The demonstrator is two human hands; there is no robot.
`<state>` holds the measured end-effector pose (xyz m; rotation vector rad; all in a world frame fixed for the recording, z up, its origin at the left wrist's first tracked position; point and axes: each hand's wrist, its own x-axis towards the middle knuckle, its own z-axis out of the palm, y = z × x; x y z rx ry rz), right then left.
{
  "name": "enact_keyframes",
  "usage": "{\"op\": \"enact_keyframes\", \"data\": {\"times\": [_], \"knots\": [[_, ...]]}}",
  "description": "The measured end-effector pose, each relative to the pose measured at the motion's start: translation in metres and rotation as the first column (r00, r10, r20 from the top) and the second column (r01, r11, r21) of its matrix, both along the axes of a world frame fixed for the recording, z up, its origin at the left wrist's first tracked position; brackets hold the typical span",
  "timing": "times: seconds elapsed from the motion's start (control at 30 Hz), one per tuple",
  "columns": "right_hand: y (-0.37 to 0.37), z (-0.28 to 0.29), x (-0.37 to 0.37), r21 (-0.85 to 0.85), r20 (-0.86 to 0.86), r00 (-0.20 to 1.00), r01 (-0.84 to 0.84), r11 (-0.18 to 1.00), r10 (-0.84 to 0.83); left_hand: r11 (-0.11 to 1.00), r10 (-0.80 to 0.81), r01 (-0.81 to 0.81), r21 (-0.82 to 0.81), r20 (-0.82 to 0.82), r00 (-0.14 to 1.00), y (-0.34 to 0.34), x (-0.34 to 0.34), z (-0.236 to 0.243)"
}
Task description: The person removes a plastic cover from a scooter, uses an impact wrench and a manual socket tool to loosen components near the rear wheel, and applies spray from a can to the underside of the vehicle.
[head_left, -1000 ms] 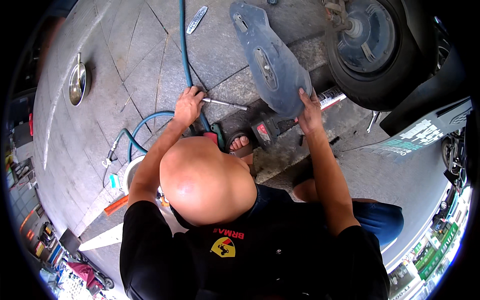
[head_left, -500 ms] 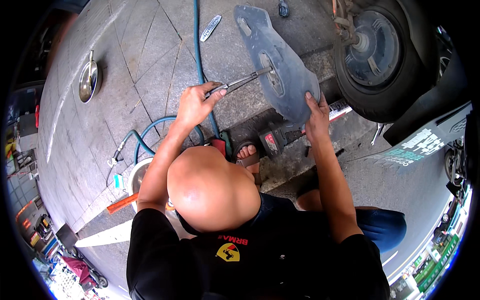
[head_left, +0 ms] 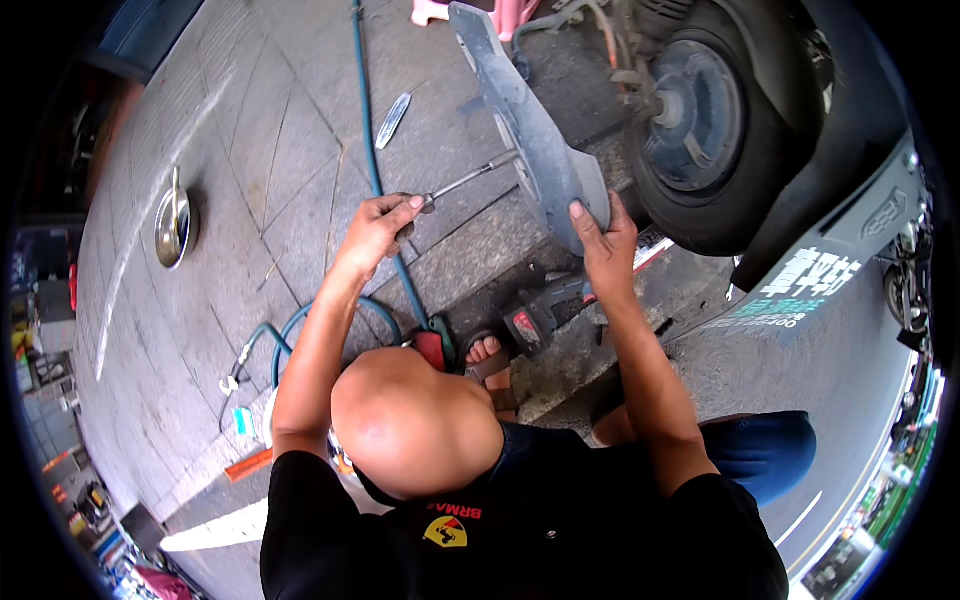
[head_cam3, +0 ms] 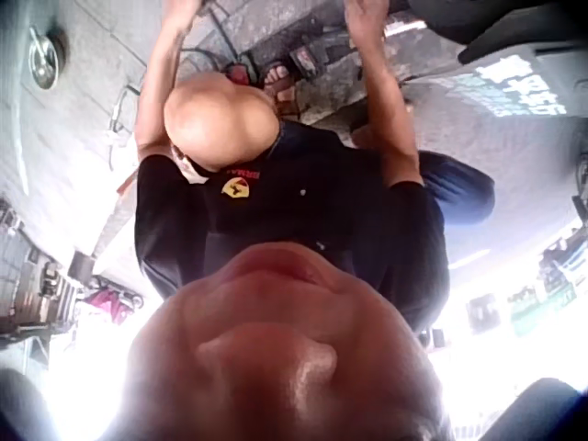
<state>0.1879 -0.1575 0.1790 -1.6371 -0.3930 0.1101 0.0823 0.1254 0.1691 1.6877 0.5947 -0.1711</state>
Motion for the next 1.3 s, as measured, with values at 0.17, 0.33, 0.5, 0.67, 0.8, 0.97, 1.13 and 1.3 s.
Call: {"op": "enact_keyframes", "data": {"times": [0.17, 0.33, 0.5, 0.67, 0.8, 0.97, 1.13, 1.3], "knots": [[0.017, 0.025, 0.018, 0.033, 0.131, 0.984, 0.120, 0.992, -0.123, 0.990, -0.107, 0.087, 0.112, 0.187, 0.976, 0.031, 0.062, 0.015], [0.028, 0.032, 0.042, 0.072, 0.234, 0.935, 0.257, 0.964, -0.267, 0.876, -0.328, 0.194, 0.443, 0.250, 0.911, 0.036, 0.139, 0.039], [0.028, 0.027, 0.055, 0.065, 0.438, 0.853, 0.286, 0.956, -0.285, 0.698, -0.442, 0.225, 0.680, 0.161, 0.883, 0.031, 0.170, 0.036], [0.019, 0.029, 0.058, 0.075, 0.442, 0.855, 0.268, 0.961, -0.273, 0.693, -0.458, 0.231, 0.683, 0.169, 0.873, 0.021, 0.180, 0.024], [0.013, 0.023, 0.059, 0.052, 0.495, 0.835, 0.248, 0.967, -0.241, 0.708, -0.435, 0.233, 0.667, 0.152, 0.888, 0.013, 0.174, 0.015], [0.010, 0.025, 0.058, 0.035, 0.412, 0.881, 0.237, 0.971, -0.230, 0.732, -0.409, 0.218, 0.646, 0.161, 0.898, 0.000, 0.170, 0.015], [0.009, 0.025, 0.056, 0.035, 0.366, 0.902, 0.234, 0.972, -0.230, 0.677, -0.417, 0.171, 0.716, 0.181, 0.891, 0.009, 0.164, 0.029], [0.008, 0.012, 0.059, 0.096, 0.302, 0.905, 0.284, 0.954, -0.300, 0.490, -0.431, 0.181, 0.853, 0.057, 0.901, -0.005, 0.162, 0.077]]}}
